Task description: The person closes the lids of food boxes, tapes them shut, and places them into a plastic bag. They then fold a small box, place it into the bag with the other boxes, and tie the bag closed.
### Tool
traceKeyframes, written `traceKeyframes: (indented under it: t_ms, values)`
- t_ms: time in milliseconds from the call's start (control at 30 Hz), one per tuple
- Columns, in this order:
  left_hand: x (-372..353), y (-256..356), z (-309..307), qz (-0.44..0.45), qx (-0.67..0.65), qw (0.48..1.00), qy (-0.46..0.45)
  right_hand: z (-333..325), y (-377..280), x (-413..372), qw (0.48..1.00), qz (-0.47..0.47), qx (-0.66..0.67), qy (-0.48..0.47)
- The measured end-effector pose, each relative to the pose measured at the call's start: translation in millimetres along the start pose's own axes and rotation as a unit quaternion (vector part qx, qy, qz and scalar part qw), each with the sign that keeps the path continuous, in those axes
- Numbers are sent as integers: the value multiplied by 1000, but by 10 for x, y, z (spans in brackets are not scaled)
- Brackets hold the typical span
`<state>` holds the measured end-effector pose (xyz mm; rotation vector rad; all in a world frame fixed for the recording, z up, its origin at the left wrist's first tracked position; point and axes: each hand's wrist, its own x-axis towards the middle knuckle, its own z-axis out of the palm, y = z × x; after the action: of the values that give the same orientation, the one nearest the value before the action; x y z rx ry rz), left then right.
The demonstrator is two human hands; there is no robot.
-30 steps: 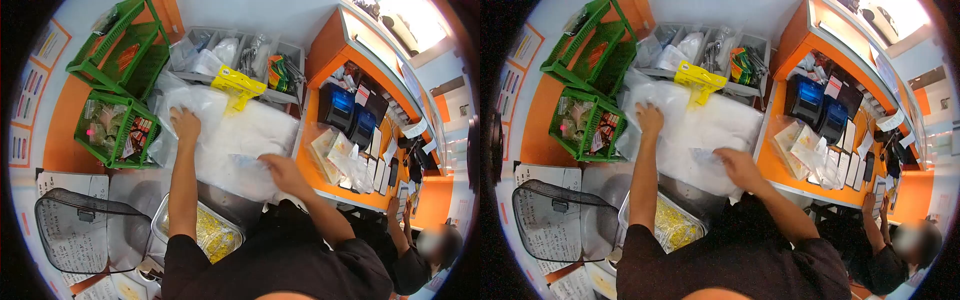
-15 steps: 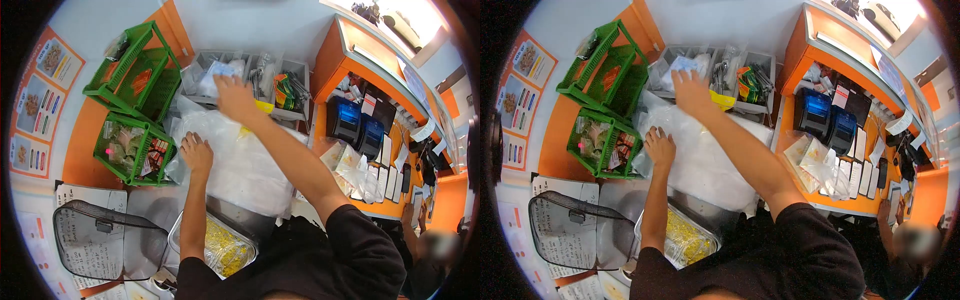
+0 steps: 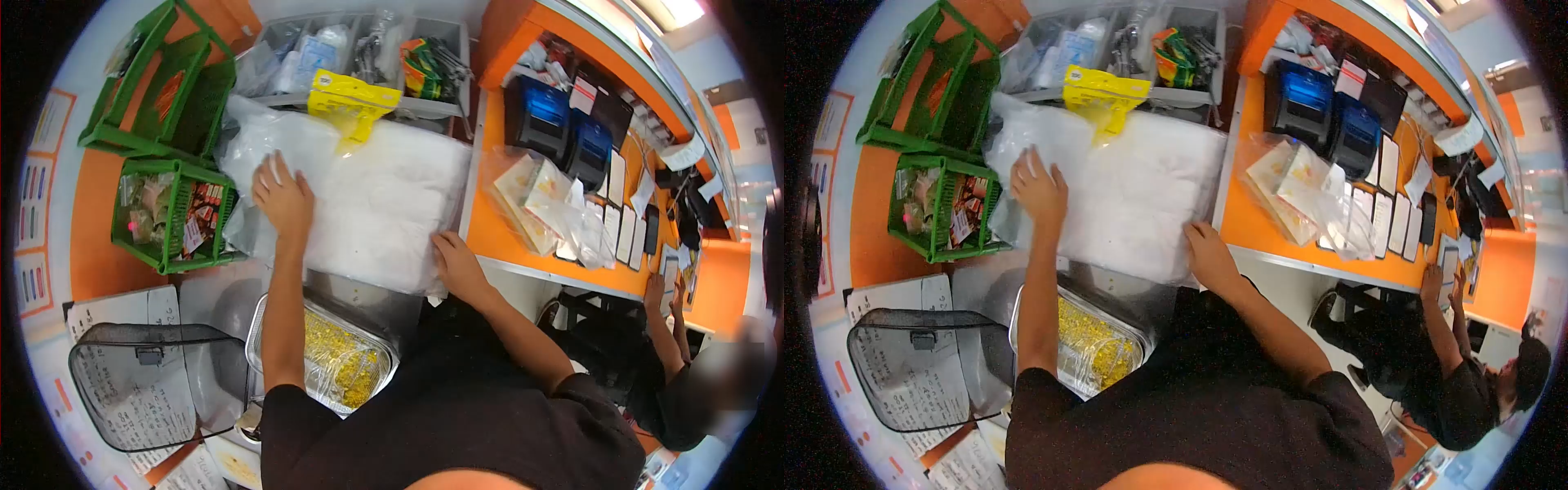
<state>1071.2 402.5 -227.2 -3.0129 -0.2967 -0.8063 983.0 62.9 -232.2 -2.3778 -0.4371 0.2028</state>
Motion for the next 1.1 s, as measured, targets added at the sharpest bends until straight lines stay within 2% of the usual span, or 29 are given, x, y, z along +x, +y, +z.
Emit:
traceKeyframes:
  t_ms: [33, 100, 167, 233, 267, 333, 433, 467, 500, 533, 567, 600, 667, 700, 767, 800, 900, 1000, 1033, 1067, 1100]
  values:
    - [-81, 191, -102, 26, -33, 998, 37, -15, -10, 128, 1000, -5, -1, -8]
    - [-320, 489, -168, 79, -246, 956, -137, -28, -134, 364, 997, -58, -52, 15]
    - [-606, 635, -6, 60, -289, 936, -194, 27, -249, 607, 990, -113, -71, 32]
    - [-691, 746, -200, 100, -218, 960, -143, 44, -319, 857, 982, -169, -64, 50]
    - [-688, 774, -258, 119, -183, 969, -118, 43, -297, 921, 991, -121, 6, 57]
    - [-680, 731, -277, 127, -168, 967, -145, 111, -285, 927, 986, -15, 150, 66]
    - [-631, 829, -370, 132, -202, 958, -152, 24, -207, 603, 971, -5, -5, 238]
    - [-624, 914, -430, 129, -222, 955, -151, 143, -26, 481, 967, 6, -34, 251]
    - [-626, 1048, -468, 100, -283, 938, -175, 218, 35, 402, 966, 78, 151, 195]
    - [-643, 1219, -506, 70, -341, 916, -199, 273, 58, 319, 923, 149, 330, 130]
    - [-656, 1350, -518, 40, -398, 890, -221, 311, 93, 267, 840, 212, 495, 60]
    - [-665, 1436, -469, 38, -366, 904, -217, 68, -88, 332, 787, 269, 554, -51]
    - [-690, 1560, -304, 37, -302, 929, -209, 244, 153, 411, 919, 162, 356, -43]
    - [-680, 1550, -213, 3, -317, 925, -210, 294, 243, 445, 963, 104, 247, -36]
    - [-644, 1452, -89, -61, -344, 912, -217, 109, 29, 399, 993, 41, 54, 101]
    - [-618, 1436, -183, -67, -365, 916, -154, 42, -61, 413, 984, 10, -44, 170]
    - [-605, 1416, -383, -79, -376, 907, -171, 245, 59, 405, 981, -23, -135, 134]
    - [-646, 1457, -447, 48, -361, 923, -121, 476, 268, 522, 991, 38, -36, 120]
    - [-682, 1411, -433, 83, -376, 904, -186, 406, 209, 496, 990, -12, -30, 138]
    - [-696, 1423, -468, 142, -352, 905, -191, 728, 435, 585, 983, -28, 0, 183]
    - [-753, 1384, -356, 218, -325, 900, -189, 405, 257, 547, 995, -27, -4, 95]
